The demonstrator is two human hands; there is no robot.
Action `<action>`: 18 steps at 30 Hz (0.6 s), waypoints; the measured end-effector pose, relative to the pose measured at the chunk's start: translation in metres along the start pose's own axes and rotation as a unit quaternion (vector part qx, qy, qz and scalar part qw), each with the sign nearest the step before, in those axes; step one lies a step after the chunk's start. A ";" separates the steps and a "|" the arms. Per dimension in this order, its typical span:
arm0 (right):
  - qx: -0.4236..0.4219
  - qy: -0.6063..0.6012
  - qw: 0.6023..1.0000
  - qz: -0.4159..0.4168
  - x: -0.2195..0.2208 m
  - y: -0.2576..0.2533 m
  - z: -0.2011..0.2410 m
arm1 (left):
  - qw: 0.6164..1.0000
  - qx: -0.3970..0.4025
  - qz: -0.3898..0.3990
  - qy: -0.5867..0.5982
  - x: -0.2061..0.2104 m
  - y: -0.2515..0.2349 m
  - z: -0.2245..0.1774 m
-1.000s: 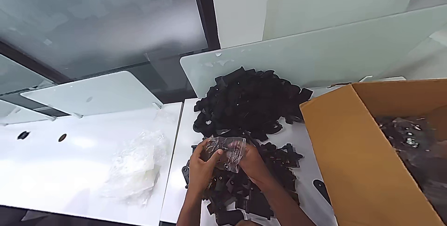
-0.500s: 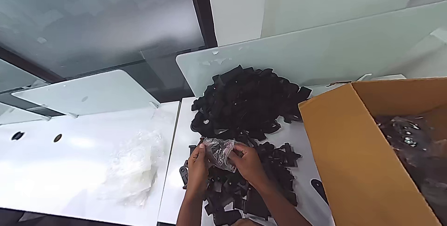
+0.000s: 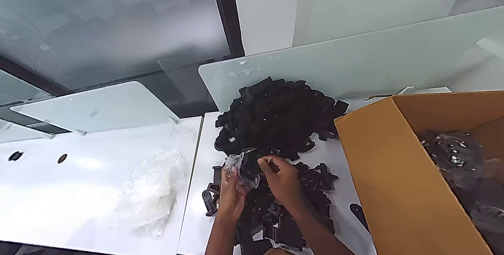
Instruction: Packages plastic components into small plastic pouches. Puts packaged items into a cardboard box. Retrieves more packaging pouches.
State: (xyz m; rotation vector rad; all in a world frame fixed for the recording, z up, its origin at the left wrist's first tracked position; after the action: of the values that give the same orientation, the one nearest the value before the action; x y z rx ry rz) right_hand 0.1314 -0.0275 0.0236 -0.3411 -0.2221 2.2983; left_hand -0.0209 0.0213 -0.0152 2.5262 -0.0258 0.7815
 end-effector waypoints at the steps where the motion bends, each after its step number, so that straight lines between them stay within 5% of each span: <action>1: -0.007 -0.003 1.000 0.004 -0.001 0.000 0.000 | 1.000 0.005 -0.005 0.004 0.001 0.001 0.000; 5: 0.006 -0.051 0.999 -0.011 -0.014 -0.006 0.012 | 0.997 0.003 -0.065 0.046 -0.002 -0.003 -0.005; 10: 0.065 -0.146 0.987 -0.012 -0.023 -0.010 0.024 | 0.994 -0.034 -0.040 0.092 -0.008 -0.004 -0.006; 16: -0.050 -0.084 0.990 0.100 -0.015 -0.003 0.026 | 0.989 -0.075 0.049 0.116 0.005 0.013 -0.002; 18: -0.047 -0.080 0.980 0.174 -0.015 -0.002 0.028 | 0.986 -0.086 0.024 0.137 0.010 0.016 -0.002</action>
State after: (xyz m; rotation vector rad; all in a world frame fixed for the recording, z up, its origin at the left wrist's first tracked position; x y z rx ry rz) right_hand 0.1339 -0.0388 0.0534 -0.2578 -0.3772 2.6708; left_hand -0.0160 0.0097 -0.0017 2.2438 -0.0599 1.0922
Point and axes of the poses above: each hand's wrist, its own y-axis away from the middle knuckle, its own x-axis out of the palm, z = x × y, the point moved 3 cm from there along -y, towards the middle knuckle, and after that the axes turned 10 degrees about -z, right-handed, at the moved point
